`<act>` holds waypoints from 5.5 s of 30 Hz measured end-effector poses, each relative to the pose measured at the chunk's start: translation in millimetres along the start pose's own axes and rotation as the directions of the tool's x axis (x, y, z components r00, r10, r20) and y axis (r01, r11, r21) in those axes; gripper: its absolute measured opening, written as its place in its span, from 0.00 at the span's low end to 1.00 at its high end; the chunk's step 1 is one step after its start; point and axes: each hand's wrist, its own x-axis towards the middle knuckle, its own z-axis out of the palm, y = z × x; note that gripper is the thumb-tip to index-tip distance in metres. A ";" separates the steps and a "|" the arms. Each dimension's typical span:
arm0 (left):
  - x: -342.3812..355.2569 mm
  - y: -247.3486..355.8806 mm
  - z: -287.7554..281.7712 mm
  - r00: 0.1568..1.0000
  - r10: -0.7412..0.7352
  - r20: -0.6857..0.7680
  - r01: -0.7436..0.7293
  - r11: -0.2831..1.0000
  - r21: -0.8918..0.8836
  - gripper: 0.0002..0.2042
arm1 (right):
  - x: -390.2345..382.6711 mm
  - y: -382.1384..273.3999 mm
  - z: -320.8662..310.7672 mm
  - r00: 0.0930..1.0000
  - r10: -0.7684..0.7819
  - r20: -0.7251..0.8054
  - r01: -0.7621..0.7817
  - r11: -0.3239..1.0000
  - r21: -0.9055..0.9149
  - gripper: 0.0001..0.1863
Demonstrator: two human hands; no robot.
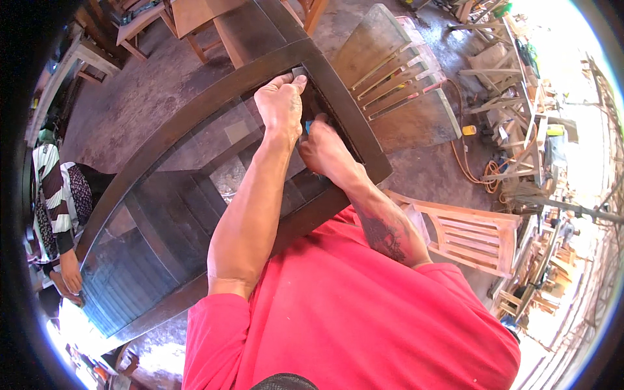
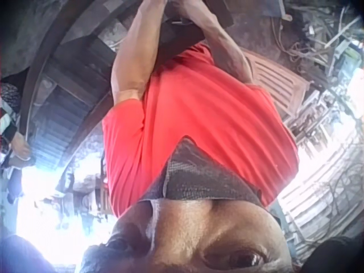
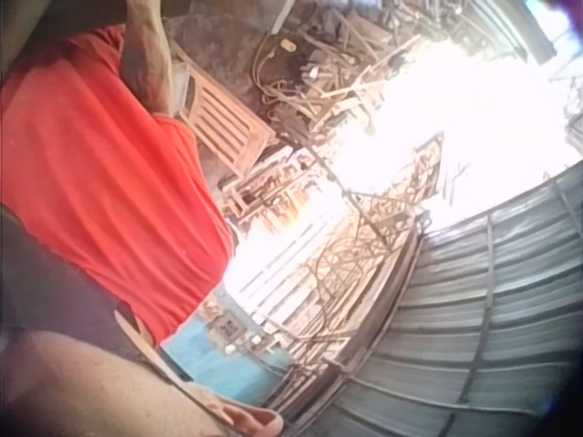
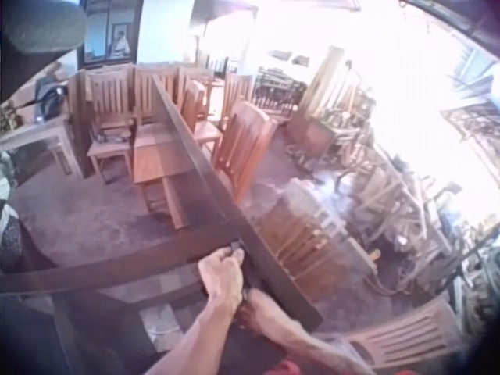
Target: The person uses a scraping tool to clean and refine the inner edges of a wooden cabinet frame, applying pressure and scraping along the corner joints. They then rotate the cabinet to work on different sides, eventually using the tool to wedge and lift a piece of glass into place within the frame.
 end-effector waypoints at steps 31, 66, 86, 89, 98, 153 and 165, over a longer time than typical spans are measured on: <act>-3.8 3.3 1.8 1.000 -0.024 -0.006 0.024 0.998 -0.058 0.08 | -4.9 -6.0 1.1 0.990 -0.016 -0.137 0.012 0.999 -0.032 0.26; -5.8 6.6 5.6 1.000 -0.022 0.004 0.022 0.994 -0.111 0.04 | -10.0 -5.2 -0.6 0.984 -0.043 -0.174 0.036 0.998 -0.041 0.22; 4.1 3.9 -0.3 1.000 -0.027 0.003 0.027 0.992 -0.122 0.04 | -2.2 -3.4 2.1 0.990 -0.016 -0.144 0.019 1.000 0.019 0.22; 5.5 -0.7 -1.5 1.000 -0.013 -0.005 0.013 0.996 -0.090 0.05 | -4.7 0.0 3.9 0.989 -0.046 -0.138 0.046 0.999 -0.004 0.22; 1.5 9.1 3.3 0.999 -0.049 -0.016 0.045 0.981 -0.186 0.03 | -5.9 -15.2 -1.4 0.984 -0.002 -0.176 0.005 1.000 0.013 0.19; 6.3 -0.1 1.0 1.000 0.013 -0.018 -0.014 0.994 -0.108 0.03 | -8.2 -24.2 -3.6 0.988 0.146 -0.041 -0.144 0.988 0.049 0.27; 8.0 -4.2 -1.7 1.000 0.026 0.016 -0.025 0.999 -0.045 0.03 | 0.0 -4.0 5.1 0.995 0.071 -0.064 -0.063 0.991 0.122 0.25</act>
